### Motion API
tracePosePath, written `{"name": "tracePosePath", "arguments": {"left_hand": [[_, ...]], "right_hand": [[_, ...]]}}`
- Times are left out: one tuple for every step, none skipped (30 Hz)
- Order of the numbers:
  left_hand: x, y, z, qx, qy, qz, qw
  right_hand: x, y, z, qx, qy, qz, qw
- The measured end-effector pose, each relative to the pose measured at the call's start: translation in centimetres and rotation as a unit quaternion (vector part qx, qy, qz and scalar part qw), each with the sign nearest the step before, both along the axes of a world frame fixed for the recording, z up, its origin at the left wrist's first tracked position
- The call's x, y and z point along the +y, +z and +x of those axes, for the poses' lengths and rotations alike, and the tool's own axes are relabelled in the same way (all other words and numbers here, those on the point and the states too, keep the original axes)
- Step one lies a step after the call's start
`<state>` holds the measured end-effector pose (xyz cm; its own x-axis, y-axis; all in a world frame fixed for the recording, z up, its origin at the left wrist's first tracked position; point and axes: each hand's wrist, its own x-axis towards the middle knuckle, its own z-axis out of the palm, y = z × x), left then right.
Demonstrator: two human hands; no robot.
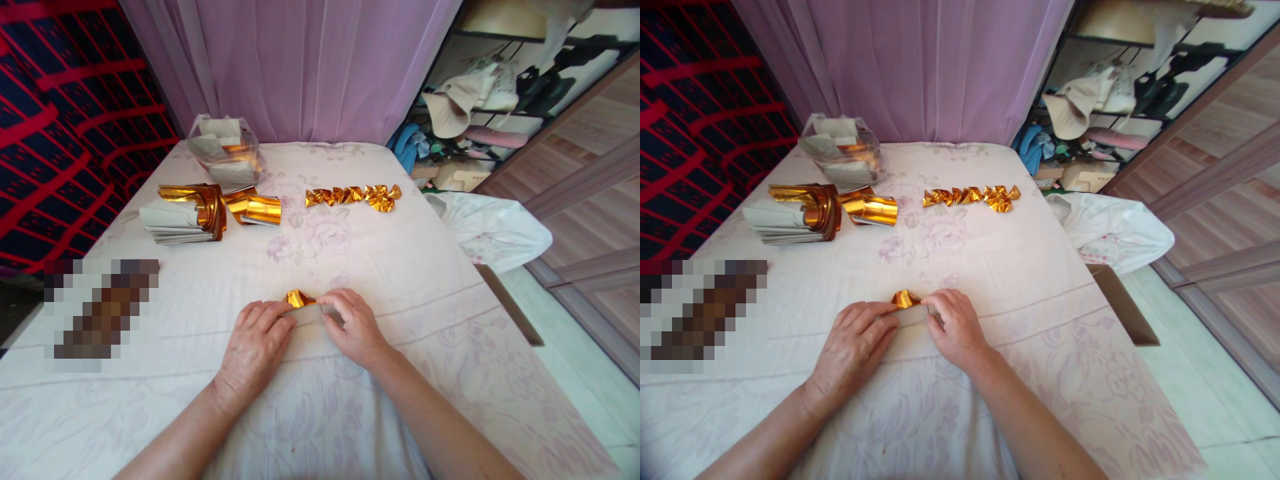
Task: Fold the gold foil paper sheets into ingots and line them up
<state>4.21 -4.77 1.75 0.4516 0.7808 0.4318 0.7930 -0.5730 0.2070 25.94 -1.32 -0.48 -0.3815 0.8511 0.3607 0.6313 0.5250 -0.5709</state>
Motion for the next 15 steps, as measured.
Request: {"name": "tracePosePath", "arguments": {"left_hand": [[-0.2,0.1,0.3,-0.008,-0.009,0.003,1.000],[-0.5,0.1,0.5,-0.014,-0.020,0.004,1.000],[-0.7,0.1,0.7,-0.016,-0.033,0.002,0.999],[-0.8,0.0,0.9,-0.011,-0.043,-0.003,0.999],[-0.9,-0.1,1.0,-0.004,-0.048,-0.008,0.999],[-0.9,-0.2,1.0,0.005,-0.047,-0.011,0.999],[-0.9,-0.4,1.0,0.013,-0.042,-0.015,0.999],[-0.8,-0.5,0.9,0.018,-0.033,-0.018,0.999],[-0.7,-0.7,0.8,0.020,-0.025,-0.022,0.999],[-0.5,-0.8,0.7,0.019,-0.018,-0.029,0.999],[-0.4,-0.9,0.5,0.017,-0.012,-0.038,0.999],[-0.3,-1.0,0.4,0.013,-0.007,-0.047,0.999],[-0.1,-1.0,0.2,0.009,-0.002,-0.054,0.998],[0.0,-1.0,0.1,0.004,0.002,-0.059,0.998],[0.1,-0.9,0.0,-0.002,0.005,-0.062,0.998]], "right_hand": [[0.1,0.1,0.0,-0.009,0.003,0.004,1.000],[0.2,0.2,-0.1,-0.019,0.010,0.006,1.000],[0.2,0.3,-0.1,-0.030,0.021,0.006,0.999],[0.3,0.4,-0.1,-0.041,0.032,0.006,0.999],[0.4,0.4,-0.1,-0.051,0.041,0.005,0.998],[0.4,0.4,-0.1,-0.060,0.047,0.003,0.997],[0.4,0.4,-0.1,-0.066,0.050,0.004,0.997],[0.3,0.4,-0.1,-0.070,0.052,0.005,0.996],[0.2,0.3,-0.1,-0.072,0.056,0.006,0.996],[0.1,0.3,-0.1,-0.072,0.062,0.007,0.995],[0.0,0.2,-0.2,-0.072,0.069,0.008,0.995],[-0.2,0.2,-0.2,-0.069,0.075,0.010,0.995],[-0.3,0.1,-0.3,-0.065,0.081,0.011,0.995],[-0.5,0.1,-0.4,-0.059,0.085,0.013,0.995],[-0.6,0.0,-0.4,-0.051,0.085,0.015,0.995]]}}
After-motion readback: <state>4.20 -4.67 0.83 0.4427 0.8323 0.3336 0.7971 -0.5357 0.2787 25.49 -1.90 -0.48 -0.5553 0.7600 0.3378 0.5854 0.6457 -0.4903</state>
